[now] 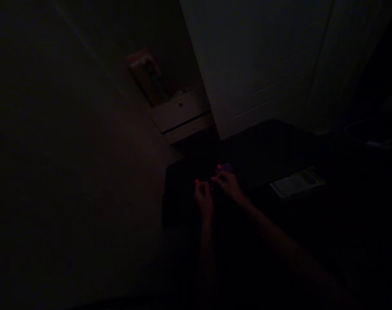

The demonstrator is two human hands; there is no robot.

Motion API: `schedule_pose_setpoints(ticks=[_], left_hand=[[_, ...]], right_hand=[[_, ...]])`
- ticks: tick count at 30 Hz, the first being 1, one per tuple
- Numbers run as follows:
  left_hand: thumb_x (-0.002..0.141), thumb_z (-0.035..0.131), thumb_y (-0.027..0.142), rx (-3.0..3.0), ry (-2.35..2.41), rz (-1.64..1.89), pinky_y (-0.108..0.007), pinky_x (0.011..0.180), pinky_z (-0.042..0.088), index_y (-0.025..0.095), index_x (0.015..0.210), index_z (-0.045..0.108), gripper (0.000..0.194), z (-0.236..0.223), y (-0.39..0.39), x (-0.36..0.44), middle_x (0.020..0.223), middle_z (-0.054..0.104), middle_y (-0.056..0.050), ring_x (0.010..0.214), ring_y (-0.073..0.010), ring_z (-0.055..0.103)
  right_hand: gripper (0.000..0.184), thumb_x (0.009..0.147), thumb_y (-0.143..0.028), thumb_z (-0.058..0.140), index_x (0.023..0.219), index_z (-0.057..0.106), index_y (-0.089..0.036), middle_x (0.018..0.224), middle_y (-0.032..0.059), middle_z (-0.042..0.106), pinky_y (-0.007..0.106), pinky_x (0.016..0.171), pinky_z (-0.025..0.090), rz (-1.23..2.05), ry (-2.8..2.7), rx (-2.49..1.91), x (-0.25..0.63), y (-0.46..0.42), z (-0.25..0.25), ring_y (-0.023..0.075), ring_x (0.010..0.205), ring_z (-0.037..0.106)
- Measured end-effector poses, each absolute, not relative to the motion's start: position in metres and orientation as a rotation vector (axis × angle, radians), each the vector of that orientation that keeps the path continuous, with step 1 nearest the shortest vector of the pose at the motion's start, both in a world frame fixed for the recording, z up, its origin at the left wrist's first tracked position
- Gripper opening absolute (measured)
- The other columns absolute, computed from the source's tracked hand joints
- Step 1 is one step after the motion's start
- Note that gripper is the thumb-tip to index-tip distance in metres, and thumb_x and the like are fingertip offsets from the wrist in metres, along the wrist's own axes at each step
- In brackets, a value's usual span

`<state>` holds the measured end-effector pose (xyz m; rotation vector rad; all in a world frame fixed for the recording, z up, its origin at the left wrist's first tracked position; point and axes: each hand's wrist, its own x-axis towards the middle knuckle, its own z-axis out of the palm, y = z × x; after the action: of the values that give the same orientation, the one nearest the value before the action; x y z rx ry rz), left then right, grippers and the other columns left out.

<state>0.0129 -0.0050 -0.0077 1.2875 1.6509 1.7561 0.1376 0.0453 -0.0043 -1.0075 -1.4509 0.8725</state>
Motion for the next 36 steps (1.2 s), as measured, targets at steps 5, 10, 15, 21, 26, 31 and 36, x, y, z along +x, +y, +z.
schedule_pose_setpoints(ticks=[5, 10, 15, 21, 26, 31, 36], left_hand=[[0.092, 0.063, 0.045, 1.284, 1.66, 1.735, -0.031, 0.082, 0.052, 0.02, 0.094, 0.065, 0.026, -0.01, -0.005, 0.013, 0.09, 0.071, -0.005, 0.084, -0.0185, 0.067], [0.093, 0.063, 0.046, 1.284, 1.672, 1.732, -0.031, 0.081, 0.052, 0.02, 0.094, 0.065, 0.026, -0.01, -0.006, 0.013, 0.089, 0.072, -0.005, 0.082, -0.0182, 0.068], [0.093, 0.063, 0.045, 1.31, 1.653, 1.747, -0.031, 0.081, 0.053, 0.019, 0.092, 0.065, 0.026, -0.009, -0.006, 0.013, 0.087, 0.072, -0.005, 0.081, -0.0184, 0.068], [0.093, 0.064, 0.044, 1.286, 1.653, 1.752, -0.031, 0.082, 0.053, 0.019, 0.093, 0.066, 0.025, -0.011, -0.007, 0.013, 0.088, 0.072, -0.005, 0.082, -0.0178, 0.068], [0.093, 0.064, 0.045, 1.28, 1.668, 1.749, -0.03, 0.081, 0.053, 0.018, 0.094, 0.067, 0.026, -0.013, -0.006, 0.013, 0.089, 0.072, -0.005, 0.082, -0.0177, 0.067], [0.093, 0.064, 0.046, 1.275, 1.673, 1.751, -0.031, 0.08, 0.052, 0.019, 0.092, 0.066, 0.028, -0.012, -0.006, 0.013, 0.087, 0.072, -0.005, 0.081, -0.018, 0.067], [0.092, 0.065, 0.048, 1.258, 1.658, 1.762, -0.03, 0.08, 0.053, 0.019, 0.093, 0.066, 0.029, -0.011, -0.007, 0.013, 0.088, 0.072, -0.005, 0.082, -0.018, 0.068]], right_hand=[[0.036, 0.092, -0.052, 0.067, 0.075, 0.071, -0.021, 0.077, 0.0045, 0.075, 0.031, 0.069, 0.048, 0.858, -1.468, -1.001, 0.139, 0.044, -0.002, 0.0208, 0.071, 0.067], [0.041, 0.085, -0.059, 0.074, 0.073, 0.067, -0.021, 0.072, 0.0036, 0.071, 0.031, 0.067, 0.049, 0.858, -1.396, -1.018, 0.138, 0.044, -0.002, 0.0198, 0.068, 0.065], [0.039, 0.081, -0.058, 0.078, 0.073, 0.067, -0.021, 0.074, 0.0043, 0.073, 0.032, 0.067, 0.051, 0.894, -1.351, -1.001, 0.136, 0.045, -0.004, 0.0203, 0.068, 0.065], [0.026, 0.088, -0.046, 0.072, 0.083, 0.076, -0.021, 0.085, 0.0056, 0.079, 0.033, 0.076, 0.056, 0.935, -1.374, -1.0, 0.136, 0.047, -0.007, 0.0231, 0.08, 0.073], [0.016, 0.09, -0.034, 0.069, 0.091, 0.08, -0.022, 0.097, 0.0069, 0.082, 0.037, 0.086, 0.057, 0.892, -1.398, -1.017, 0.138, 0.048, -0.009, 0.0252, 0.091, 0.076], [0.014, 0.087, -0.027, 0.072, 0.097, 0.08, -0.023, 0.101, 0.0062, 0.082, 0.039, 0.091, 0.058, 0.91, -1.382, -0.992, 0.135, 0.049, -0.012, 0.025, 0.095, 0.077], [0.016, 0.089, -0.031, 0.071, 0.099, 0.08, -0.023, 0.1, 0.0063, 0.082, 0.038, 0.089, 0.059, 0.923, -1.394, -0.973, 0.135, 0.048, -0.012, 0.0244, 0.093, 0.077]])
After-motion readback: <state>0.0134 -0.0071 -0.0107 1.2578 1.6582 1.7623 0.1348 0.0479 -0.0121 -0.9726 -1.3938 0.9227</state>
